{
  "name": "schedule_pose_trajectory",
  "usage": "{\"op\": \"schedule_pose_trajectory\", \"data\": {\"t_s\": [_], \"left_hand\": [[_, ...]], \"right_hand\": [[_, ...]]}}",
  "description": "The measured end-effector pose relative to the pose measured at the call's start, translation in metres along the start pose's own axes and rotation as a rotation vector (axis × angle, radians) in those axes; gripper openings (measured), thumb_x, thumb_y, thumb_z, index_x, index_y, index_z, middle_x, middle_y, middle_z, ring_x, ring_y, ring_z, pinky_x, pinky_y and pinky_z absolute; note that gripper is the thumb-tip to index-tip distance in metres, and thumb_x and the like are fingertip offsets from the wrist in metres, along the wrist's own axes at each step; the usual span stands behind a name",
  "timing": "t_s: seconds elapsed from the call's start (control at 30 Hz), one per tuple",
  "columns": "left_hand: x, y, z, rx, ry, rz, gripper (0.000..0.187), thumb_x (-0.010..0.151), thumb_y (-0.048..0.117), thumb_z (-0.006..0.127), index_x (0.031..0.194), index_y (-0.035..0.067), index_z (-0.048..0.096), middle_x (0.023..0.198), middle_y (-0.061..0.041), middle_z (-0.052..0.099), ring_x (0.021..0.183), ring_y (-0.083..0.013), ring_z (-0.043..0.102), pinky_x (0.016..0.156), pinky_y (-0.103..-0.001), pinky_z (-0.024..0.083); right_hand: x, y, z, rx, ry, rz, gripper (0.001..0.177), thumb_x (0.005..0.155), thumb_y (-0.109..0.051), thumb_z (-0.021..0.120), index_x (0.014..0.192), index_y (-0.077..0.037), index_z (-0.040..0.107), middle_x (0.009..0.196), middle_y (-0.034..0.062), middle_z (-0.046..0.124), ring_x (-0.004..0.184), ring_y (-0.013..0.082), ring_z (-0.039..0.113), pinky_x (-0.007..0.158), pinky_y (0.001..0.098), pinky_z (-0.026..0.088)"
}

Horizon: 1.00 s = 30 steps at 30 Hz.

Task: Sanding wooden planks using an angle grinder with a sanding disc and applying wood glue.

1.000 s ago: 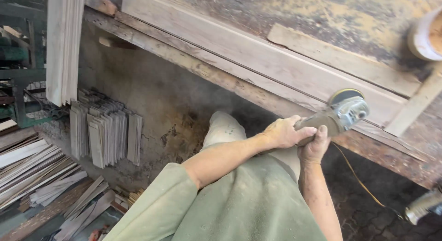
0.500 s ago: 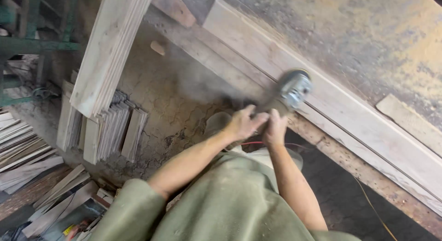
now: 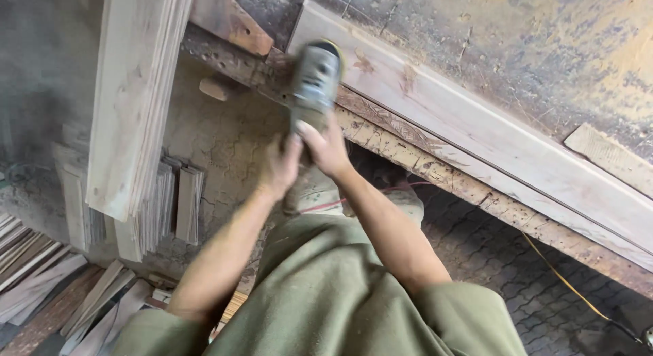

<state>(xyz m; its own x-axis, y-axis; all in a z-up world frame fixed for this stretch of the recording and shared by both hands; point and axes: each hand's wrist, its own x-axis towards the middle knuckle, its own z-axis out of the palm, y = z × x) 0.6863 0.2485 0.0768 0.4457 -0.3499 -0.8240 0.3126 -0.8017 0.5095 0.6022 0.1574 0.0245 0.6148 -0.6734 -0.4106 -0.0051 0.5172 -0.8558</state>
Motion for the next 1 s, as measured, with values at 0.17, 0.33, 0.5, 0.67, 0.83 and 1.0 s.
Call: {"op": "schedule_pose_trajectory", "data": {"t_s": [0.17, 0.33, 0.5, 0.67, 0.83, 1.0], "left_hand": [[-0.018, -0.008, 0.057, 0.327, -0.173, 0.104, 0.061, 0.089, 0.065, 0.058, 0.108, 0.007, 0.068, 0.105, -0.026, 0.073, 0.111, -0.0434, 0.068, 0.094, -0.054, 0.054], [-0.018, 0.003, 0.047, 0.222, -0.235, 0.112, 0.062, 0.087, 0.065, 0.062, 0.109, 0.008, 0.067, 0.107, -0.027, 0.073, 0.113, -0.0421, 0.068, 0.095, -0.054, 0.054], [-0.004, 0.022, -0.015, 0.104, 0.193, 0.196, 0.064, 0.098, 0.054, 0.048, 0.12, -0.003, 0.067, 0.115, -0.035, 0.068, 0.118, -0.0483, 0.062, 0.096, -0.06, 0.048], [-0.027, 0.056, 0.001, 0.088, 0.162, 0.198, 0.07, 0.1, 0.058, 0.047, 0.13, -0.004, 0.061, 0.123, -0.036, 0.065, 0.122, -0.0496, 0.06, 0.101, -0.059, 0.049], [-0.002, -0.001, 0.049, 0.227, 0.003, 0.191, 0.063, 0.098, 0.057, 0.052, 0.118, 0.0, 0.067, 0.11, -0.032, 0.07, 0.113, -0.047, 0.066, 0.092, -0.058, 0.052], [-0.008, -0.001, 0.11, 0.325, -0.302, 0.177, 0.069, 0.086, 0.07, 0.059, 0.11, 0.006, 0.067, 0.104, -0.024, 0.075, 0.107, -0.0422, 0.071, 0.091, -0.053, 0.055]], "right_hand": [[-0.071, 0.033, -0.083, -0.365, 0.1, -0.202, 0.013, 0.102, -0.016, 0.06, 0.103, -0.004, 0.066, 0.083, 0.0121, 0.056, 0.078, 0.0271, 0.053, 0.08, 0.0435, 0.046], [-0.046, -0.005, -0.047, -0.344, 0.136, -0.043, 0.035, 0.097, -0.018, 0.059, 0.064, -0.006, 0.063, 0.056, 0.0042, 0.049, 0.058, 0.0134, 0.045, 0.061, 0.0315, 0.045], [0.027, -0.006, 0.018, -0.047, -0.095, -0.066, 0.026, 0.093, -0.018, 0.078, 0.113, -0.004, 0.069, 0.097, 0.0065, 0.072, 0.09, 0.0147, 0.064, 0.087, 0.0387, 0.057], [0.028, 0.025, 0.006, -0.091, -0.017, 0.075, 0.04, 0.088, -0.034, 0.082, 0.116, -0.012, 0.065, 0.097, 0.0079, 0.071, 0.092, 0.0175, 0.066, 0.085, 0.041, 0.055], [-0.022, 0.003, -0.059, -0.081, 0.048, -0.051, 0.026, 0.097, -0.026, 0.073, 0.112, -0.008, 0.063, 0.094, 0.007, 0.068, 0.087, 0.0174, 0.062, 0.084, 0.0429, 0.055], [-0.082, 0.023, -0.133, -0.456, 0.229, -0.052, 0.024, 0.102, -0.02, 0.061, 0.085, -0.004, 0.068, 0.079, 0.0121, 0.063, 0.079, 0.0169, 0.058, 0.082, 0.0349, 0.05]]}}
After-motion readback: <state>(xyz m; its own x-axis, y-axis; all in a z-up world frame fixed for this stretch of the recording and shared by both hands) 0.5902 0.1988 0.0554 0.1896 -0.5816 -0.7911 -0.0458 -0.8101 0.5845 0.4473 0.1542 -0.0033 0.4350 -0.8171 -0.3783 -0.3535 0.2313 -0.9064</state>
